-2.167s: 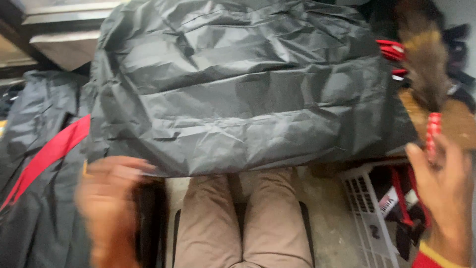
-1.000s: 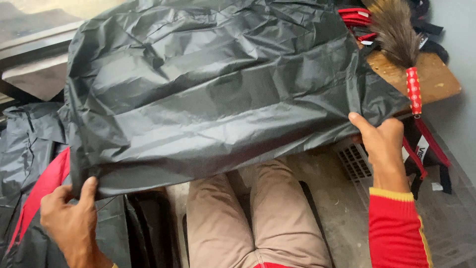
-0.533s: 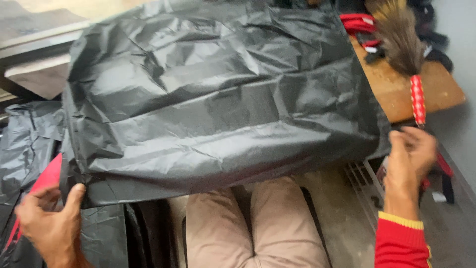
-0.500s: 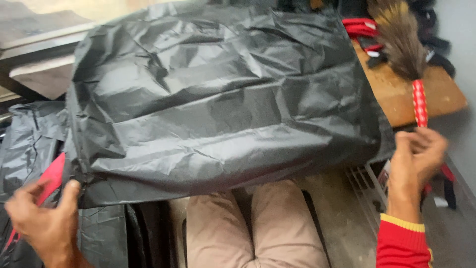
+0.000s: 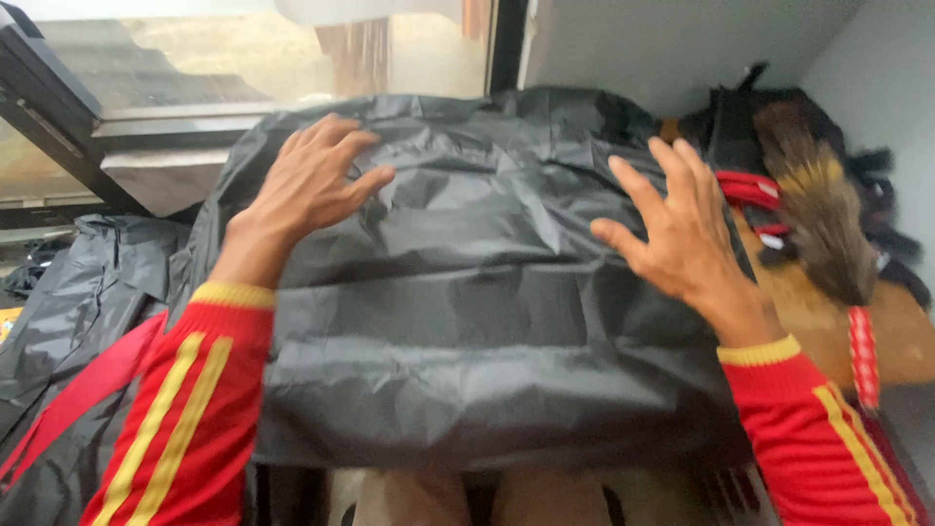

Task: A person is seen dusting and then folding a large black plastic cover on a wooden table until it is a small, neat bundle.

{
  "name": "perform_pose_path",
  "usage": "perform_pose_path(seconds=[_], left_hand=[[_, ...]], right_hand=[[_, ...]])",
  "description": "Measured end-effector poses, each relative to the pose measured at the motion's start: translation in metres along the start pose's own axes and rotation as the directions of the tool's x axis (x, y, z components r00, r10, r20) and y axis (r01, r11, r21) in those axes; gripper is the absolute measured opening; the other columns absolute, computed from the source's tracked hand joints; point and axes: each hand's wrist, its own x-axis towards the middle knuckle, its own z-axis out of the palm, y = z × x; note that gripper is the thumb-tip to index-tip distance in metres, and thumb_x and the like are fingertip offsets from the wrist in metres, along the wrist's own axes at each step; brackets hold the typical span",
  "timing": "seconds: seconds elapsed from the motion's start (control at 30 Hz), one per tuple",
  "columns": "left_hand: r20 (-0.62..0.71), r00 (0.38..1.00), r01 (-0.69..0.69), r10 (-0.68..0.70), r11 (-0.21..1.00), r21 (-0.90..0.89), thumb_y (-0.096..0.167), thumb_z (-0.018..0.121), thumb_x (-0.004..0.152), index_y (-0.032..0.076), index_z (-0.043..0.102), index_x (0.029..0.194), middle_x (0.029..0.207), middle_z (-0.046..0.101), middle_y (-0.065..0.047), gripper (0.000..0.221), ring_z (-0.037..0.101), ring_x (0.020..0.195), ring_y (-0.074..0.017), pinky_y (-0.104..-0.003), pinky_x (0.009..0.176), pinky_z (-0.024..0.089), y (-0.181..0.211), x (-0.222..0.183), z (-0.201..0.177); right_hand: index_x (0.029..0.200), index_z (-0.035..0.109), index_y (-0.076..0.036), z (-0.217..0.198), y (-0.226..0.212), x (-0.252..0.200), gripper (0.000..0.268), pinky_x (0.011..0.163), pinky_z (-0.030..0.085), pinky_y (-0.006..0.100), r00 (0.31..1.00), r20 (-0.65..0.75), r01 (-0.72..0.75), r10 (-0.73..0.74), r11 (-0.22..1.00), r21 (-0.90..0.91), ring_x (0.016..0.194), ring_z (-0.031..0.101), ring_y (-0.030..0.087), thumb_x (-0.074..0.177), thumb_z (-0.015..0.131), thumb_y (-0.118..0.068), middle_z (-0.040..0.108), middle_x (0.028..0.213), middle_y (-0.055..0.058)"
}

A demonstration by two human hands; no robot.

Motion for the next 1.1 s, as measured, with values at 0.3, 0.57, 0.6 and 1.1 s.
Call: perform_pose_path(seconds=[0.3,0.57,0.6,1.1], left_hand=[[0.319,0.887,0.272,-0.334,0.936,0.224,0.089,0.022,0.078,0.04,0.028,0.147,0.158,0.022,0.0,0.085,0.01,0.146,-0.0297,-0.066,0.112,-0.001,-0.036,0.057,0.1],[0.242,0.938,0.227,-0.247,0.968,0.105,0.079,0.028,0.079,0.032,0.028,0.148,0.156,0.02,-0.006,0.083,0.012,0.142,-0.0347,-0.069,0.104,0.005,-0.046,0.054,0.103],[0.261,0.936,0.217,-0.235,0.971,0.099,0.079,0.026,0.079,0.032,0.026,0.148,0.156,0.019,-0.006,0.085,0.01,0.142,-0.0349,-0.069,0.105,0.004,-0.044,0.054,0.102],[0.278,0.928,0.245,-0.247,0.969,0.043,0.08,0.031,0.076,0.034,0.028,0.147,0.156,0.018,-0.004,0.085,0.007,0.142,-0.0328,-0.068,0.105,0.002,-0.047,0.057,0.1]], right_hand=[[0.148,0.034,-0.031,0.118,0.055,0.041,0.075,0.109,0.018,0.065,0.731,0.64,-0.216,0.237,0.97,-0.112,0.141,0.021,0.044,0.088,0.026,-0.075,0.023,0.156,0.017],[0.15,0.011,-0.038,0.114,0.044,0.075,0.083,0.113,0.0,0.056,0.419,0.831,-0.342,0.364,0.912,-0.227,0.146,-0.002,0.035,0.076,0.019,-0.075,0.001,0.159,0.009],[0.149,0.013,-0.042,0.107,0.041,0.087,0.087,0.114,-0.002,0.059,0.325,0.847,-0.298,0.42,0.896,-0.33,0.147,0.0,0.036,0.072,0.012,-0.082,0.006,0.16,0.006],[0.15,0.022,-0.021,0.173,0.049,0.12,0.072,0.106,0.01,0.069,0.64,0.657,-0.441,0.398,0.891,-0.11,0.142,0.014,0.036,0.091,0.021,-0.061,0.015,0.158,0.007]])
